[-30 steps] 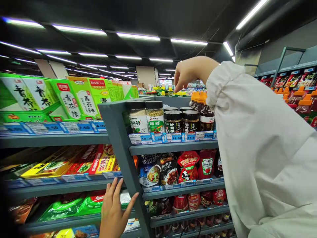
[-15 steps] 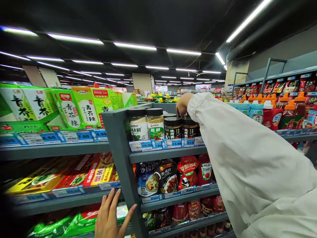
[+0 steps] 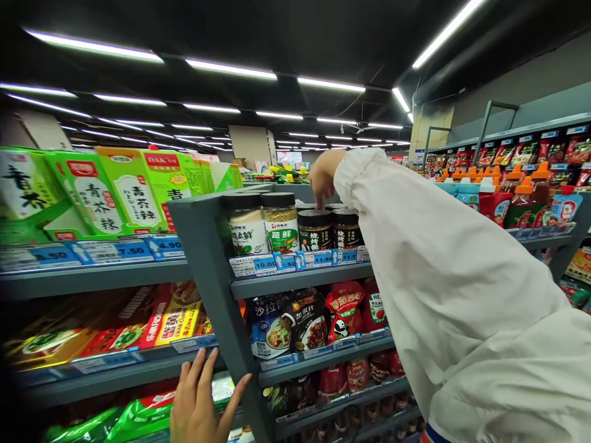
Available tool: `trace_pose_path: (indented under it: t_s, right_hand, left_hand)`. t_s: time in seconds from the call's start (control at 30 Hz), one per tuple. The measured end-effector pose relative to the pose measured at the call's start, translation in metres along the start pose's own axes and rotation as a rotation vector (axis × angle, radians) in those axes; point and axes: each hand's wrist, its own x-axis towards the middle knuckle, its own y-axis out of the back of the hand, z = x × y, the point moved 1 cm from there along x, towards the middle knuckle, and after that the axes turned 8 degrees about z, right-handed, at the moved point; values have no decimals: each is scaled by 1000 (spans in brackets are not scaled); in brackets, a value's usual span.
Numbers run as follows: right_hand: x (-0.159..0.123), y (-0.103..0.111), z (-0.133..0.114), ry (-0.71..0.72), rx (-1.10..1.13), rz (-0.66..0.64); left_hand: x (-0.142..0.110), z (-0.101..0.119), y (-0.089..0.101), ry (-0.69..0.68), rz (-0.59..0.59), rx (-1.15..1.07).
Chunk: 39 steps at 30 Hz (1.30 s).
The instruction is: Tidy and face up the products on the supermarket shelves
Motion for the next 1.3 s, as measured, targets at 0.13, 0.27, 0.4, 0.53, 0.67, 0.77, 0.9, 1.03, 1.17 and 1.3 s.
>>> trace_pose_path:
  t_s: [0.13,0.27,0.4,0.53,0.67,0.77,0.9,1.03,1.17,1.3]
  right_hand:
    - [-10,4,-27,17,105,-132]
    - [-9,-1,-36,67,101,-151]
    - [1,-9,-33,61,29,-113]
    - [10,-13,-31,53,7,-98]
    - [9,-14,-29,23,-29,-92]
    - [6,-13,-30,13,-32,-90]
    - [4,-14,-32,-15,-17,-77]
    - [1,-15,-32,12,4,-79]
    - [-6,1,-21,52,-21,-53]
    - [-13,30,-16,78,-113,334]
  left_hand:
    - [4,5,2,-17,19,-39]
    - [4,6,3,0,17,-40]
    - [5,10,5,-4,9,-22]
    - [6,13,7,21,4,-21]
    - [5,9,5,7,-8,-22]
    - [2,5,5,8,-16,-22]
    - [0,6,5,-12,-2,-20]
    - [4,6,2,-1,-8,2]
    - [15,17,15,18,-7,53]
    - [1,68,43,84,42,28]
